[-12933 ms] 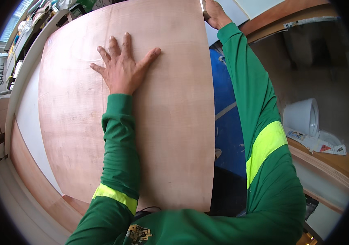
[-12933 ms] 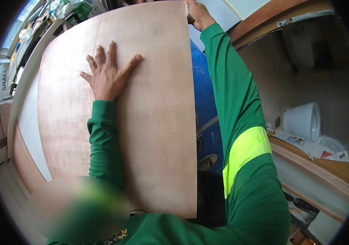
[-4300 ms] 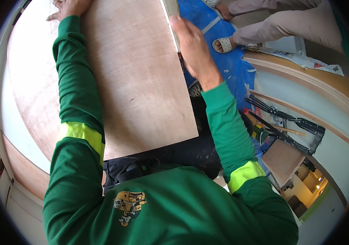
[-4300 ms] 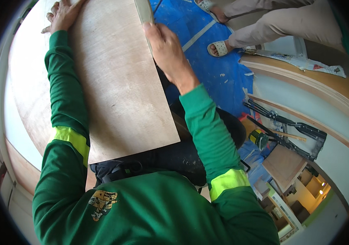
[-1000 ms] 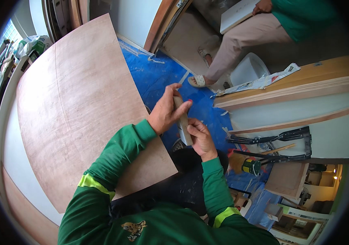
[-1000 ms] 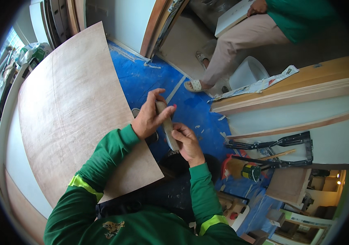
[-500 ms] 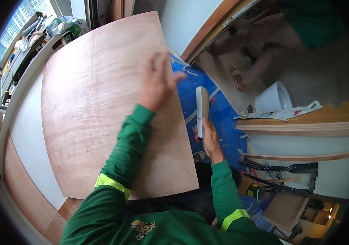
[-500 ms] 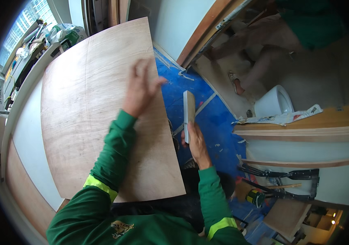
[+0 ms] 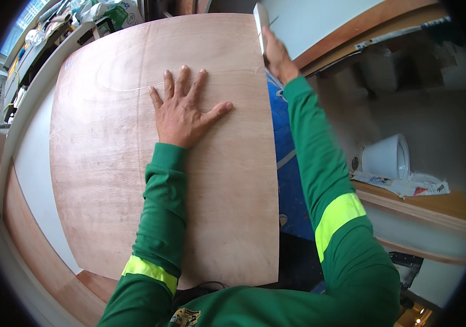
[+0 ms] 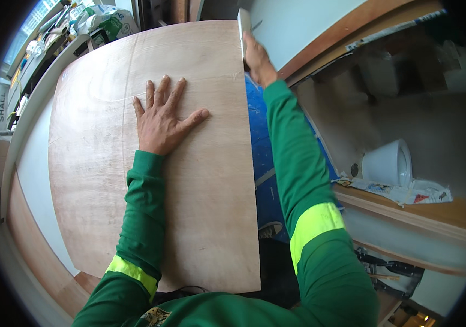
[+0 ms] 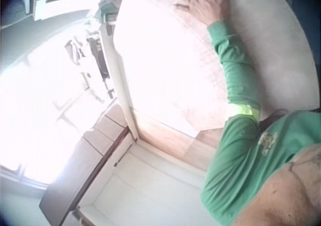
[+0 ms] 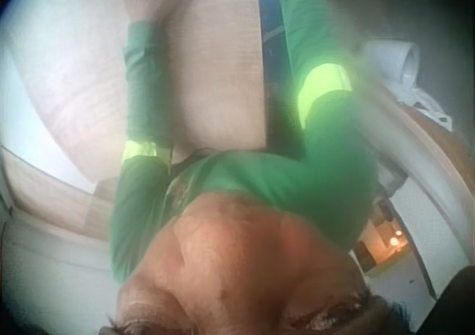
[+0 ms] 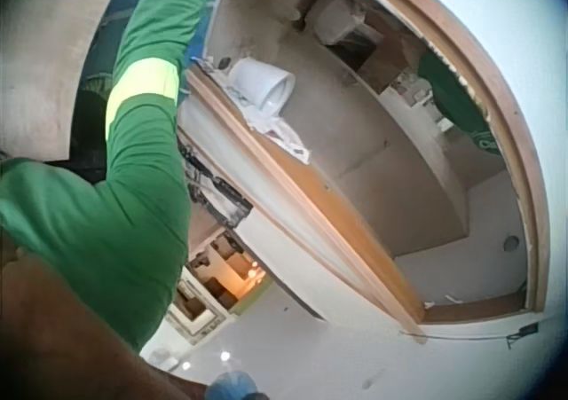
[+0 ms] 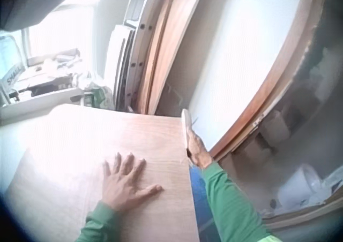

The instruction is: The person kneels on a blue protective sheet and repeatedly places a large wooden panel onto a curved wooden surface, aligns it, and uses a small wooden block to tap the edges. The person lifts and repositions the panel multiple times to adjust fit.

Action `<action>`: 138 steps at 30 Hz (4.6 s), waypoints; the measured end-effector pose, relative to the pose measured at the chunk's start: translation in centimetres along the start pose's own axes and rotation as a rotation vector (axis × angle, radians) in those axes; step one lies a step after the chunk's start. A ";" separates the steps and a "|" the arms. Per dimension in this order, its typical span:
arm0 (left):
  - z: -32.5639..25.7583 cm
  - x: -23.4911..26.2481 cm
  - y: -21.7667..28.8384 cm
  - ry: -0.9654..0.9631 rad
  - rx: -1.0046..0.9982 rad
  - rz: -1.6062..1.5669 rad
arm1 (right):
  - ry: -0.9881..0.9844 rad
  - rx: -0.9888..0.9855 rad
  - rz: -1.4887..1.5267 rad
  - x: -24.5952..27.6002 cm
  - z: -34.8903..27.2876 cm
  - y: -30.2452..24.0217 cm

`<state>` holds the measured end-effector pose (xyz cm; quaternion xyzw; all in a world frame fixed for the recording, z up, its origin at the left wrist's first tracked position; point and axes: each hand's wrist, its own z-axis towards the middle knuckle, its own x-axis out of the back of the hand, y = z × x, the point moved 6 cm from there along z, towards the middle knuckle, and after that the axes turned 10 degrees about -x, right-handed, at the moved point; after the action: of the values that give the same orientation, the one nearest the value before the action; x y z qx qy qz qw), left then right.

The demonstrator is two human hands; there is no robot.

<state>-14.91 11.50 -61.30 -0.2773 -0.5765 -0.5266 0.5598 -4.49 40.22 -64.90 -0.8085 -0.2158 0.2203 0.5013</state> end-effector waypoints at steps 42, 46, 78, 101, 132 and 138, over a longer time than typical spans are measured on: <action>0.3 -1.4 -0.8 0.090 -0.022 0.031 | 0.070 -0.071 -0.010 -0.5 -4.7 2.5; 0.1 -1.2 -1.2 0.091 0.001 0.041 | 0.050 -0.082 -0.034 -2.1 -16.9 4.8; -0.6 1.5 1.3 -0.087 -0.014 0.013 | 0.242 -0.394 -0.102 -0.3 -67.1 20.0; 0.2 -0.5 -0.9 0.039 0.005 0.016 | -0.192 -0.008 0.050 0.0 12.5 -2.0; 0.2 -1.5 -2.5 0.142 -0.092 0.135 | -0.162 0.026 0.190 -2.3 -8.1 2.8; 1.2 1.5 0.4 -0.125 0.068 -0.027 | 0.095 -0.015 0.025 -0.4 -24.7 8.6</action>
<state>-15.33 12.32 -59.53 -0.2825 -0.6317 -0.4960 0.5245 10.43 18.83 -62.70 -0.8243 -0.1832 0.1862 0.5023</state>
